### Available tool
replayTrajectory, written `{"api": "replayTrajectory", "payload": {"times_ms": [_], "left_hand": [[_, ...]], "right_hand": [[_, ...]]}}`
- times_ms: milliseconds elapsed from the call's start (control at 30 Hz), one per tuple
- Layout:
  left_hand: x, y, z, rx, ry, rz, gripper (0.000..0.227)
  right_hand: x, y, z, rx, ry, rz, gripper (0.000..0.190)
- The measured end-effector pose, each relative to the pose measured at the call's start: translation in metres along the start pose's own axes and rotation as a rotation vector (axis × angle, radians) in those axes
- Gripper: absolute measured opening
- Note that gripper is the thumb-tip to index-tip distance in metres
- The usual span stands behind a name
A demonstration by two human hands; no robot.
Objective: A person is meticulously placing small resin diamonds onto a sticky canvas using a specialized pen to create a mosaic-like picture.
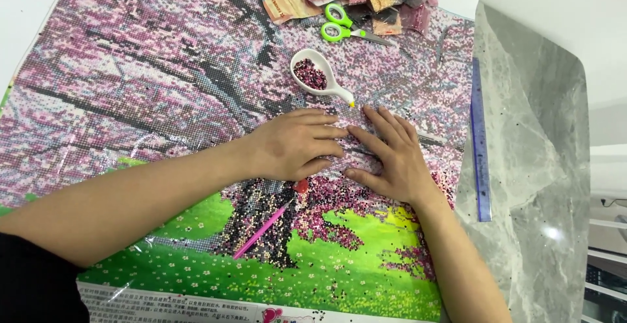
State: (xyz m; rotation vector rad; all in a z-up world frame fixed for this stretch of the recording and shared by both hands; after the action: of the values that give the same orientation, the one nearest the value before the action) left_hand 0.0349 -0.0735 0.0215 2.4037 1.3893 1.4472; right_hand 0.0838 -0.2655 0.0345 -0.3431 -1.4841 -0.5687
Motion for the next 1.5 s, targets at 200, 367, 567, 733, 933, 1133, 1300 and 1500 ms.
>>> {"api": "replayTrajectory", "payload": {"times_ms": [200, 367, 567, 733, 933, 1133, 1300, 1500], "left_hand": [[0.0066, 0.0034, -0.0009, -0.017, 0.016, 0.013, 0.023], [0.0012, 0.0019, 0.0002, 0.023, -0.021, 0.055, 0.024], [0.0009, 0.0011, 0.0001, 0.017, 0.003, 0.042, 0.024], [0.0055, 0.0027, -0.0034, 0.049, -0.008, 0.093, 0.025], [0.0040, 0.0024, 0.0001, 0.047, 0.002, 0.089, 0.026], [0.0040, 0.0015, 0.0007, 0.050, -0.006, 0.106, 0.026], [0.0036, 0.0011, 0.0006, 0.062, -0.016, 0.100, 0.026], [0.0025, -0.0001, 0.0003, 0.032, -0.016, 0.039, 0.024]], "right_hand": [[0.0009, 0.0027, -0.0031, -0.003, 0.023, 0.044, 0.071], [0.0029, 0.0035, 0.0007, -0.011, 0.013, 0.064, 0.071], [0.0022, 0.0025, 0.0014, -0.005, 0.012, 0.044, 0.070], [0.0047, 0.0024, 0.0030, 0.011, 0.018, 0.054, 0.070], [0.0053, 0.0039, 0.0024, 0.003, 0.025, 0.068, 0.072], [0.0036, 0.0033, 0.0026, 0.003, 0.013, 0.041, 0.071], [0.0029, 0.0022, 0.0034, 0.026, 0.018, 0.007, 0.070], [0.0004, 0.0007, -0.0003, -0.005, 0.047, 0.017, 0.070]]}}
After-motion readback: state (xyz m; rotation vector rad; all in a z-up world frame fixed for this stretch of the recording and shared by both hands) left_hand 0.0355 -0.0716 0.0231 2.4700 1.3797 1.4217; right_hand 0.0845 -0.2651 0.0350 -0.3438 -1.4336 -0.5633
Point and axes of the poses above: each hand's wrist, its own y-axis towards the middle knuckle, its own x-axis out of the back of the hand, z = x × y, the point moved 4 cm from there along y, towards the middle knuckle, and after that the axes turned 9 degrees about -y, right-handed, at the moved point
